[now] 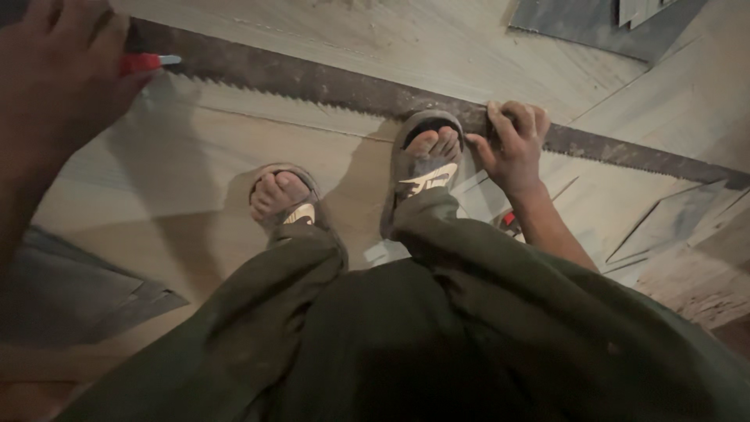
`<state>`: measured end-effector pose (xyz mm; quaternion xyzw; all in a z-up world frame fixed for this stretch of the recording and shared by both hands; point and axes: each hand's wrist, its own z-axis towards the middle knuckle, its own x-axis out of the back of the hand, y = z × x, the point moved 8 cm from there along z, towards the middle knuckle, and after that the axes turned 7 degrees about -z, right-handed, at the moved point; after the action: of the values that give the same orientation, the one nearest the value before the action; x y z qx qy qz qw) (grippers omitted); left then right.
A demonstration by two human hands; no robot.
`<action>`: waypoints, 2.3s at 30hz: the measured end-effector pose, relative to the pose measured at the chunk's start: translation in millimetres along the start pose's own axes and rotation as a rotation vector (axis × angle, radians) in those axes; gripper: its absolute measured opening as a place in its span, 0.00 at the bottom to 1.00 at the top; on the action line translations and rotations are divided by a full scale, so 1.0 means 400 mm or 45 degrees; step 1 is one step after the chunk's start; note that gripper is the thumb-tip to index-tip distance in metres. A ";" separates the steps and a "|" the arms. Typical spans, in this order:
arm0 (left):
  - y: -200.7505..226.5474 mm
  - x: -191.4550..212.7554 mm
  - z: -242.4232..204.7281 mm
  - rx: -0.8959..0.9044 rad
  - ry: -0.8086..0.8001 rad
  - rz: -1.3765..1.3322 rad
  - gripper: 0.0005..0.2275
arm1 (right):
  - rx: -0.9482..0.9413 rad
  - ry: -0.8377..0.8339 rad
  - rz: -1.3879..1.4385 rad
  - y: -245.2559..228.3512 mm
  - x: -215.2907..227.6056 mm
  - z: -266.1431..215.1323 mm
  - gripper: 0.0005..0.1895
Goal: The person uses a long saw blade as a guide and a utility knife to score and cut thin flooring tiles, handling various tile pieces and measuring tools on the floor.
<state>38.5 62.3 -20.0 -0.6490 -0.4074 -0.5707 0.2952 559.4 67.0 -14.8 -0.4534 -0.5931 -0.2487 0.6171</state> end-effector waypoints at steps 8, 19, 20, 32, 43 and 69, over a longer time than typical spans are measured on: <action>0.010 0.048 0.031 -0.005 0.111 -0.005 0.17 | 0.008 0.003 -0.008 -0.006 -0.004 -0.003 0.28; -0.003 0.080 0.052 0.132 0.115 -0.268 0.20 | 0.087 -0.005 -0.033 -0.018 0.004 0.013 0.30; -0.006 0.082 0.054 0.152 0.118 -0.324 0.20 | 0.081 -0.022 -0.033 -0.018 0.008 0.017 0.30; 0.161 0.054 0.071 0.627 0.122 -1.256 0.07 | 0.065 -0.017 0.401 -0.119 0.071 0.203 0.20; 0.324 0.029 0.099 1.212 0.055 -2.259 0.16 | 0.401 -0.743 0.848 -0.576 -0.076 0.372 0.36; 0.092 -0.013 0.020 0.821 -0.458 -0.648 0.44 | 0.650 -0.605 0.026 -0.715 -0.262 0.679 0.14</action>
<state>74.3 50.1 -23.4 -0.4919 -0.7560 -0.3471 0.2569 162.2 141.8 -70.8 -0.3354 -0.7588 0.0263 0.5576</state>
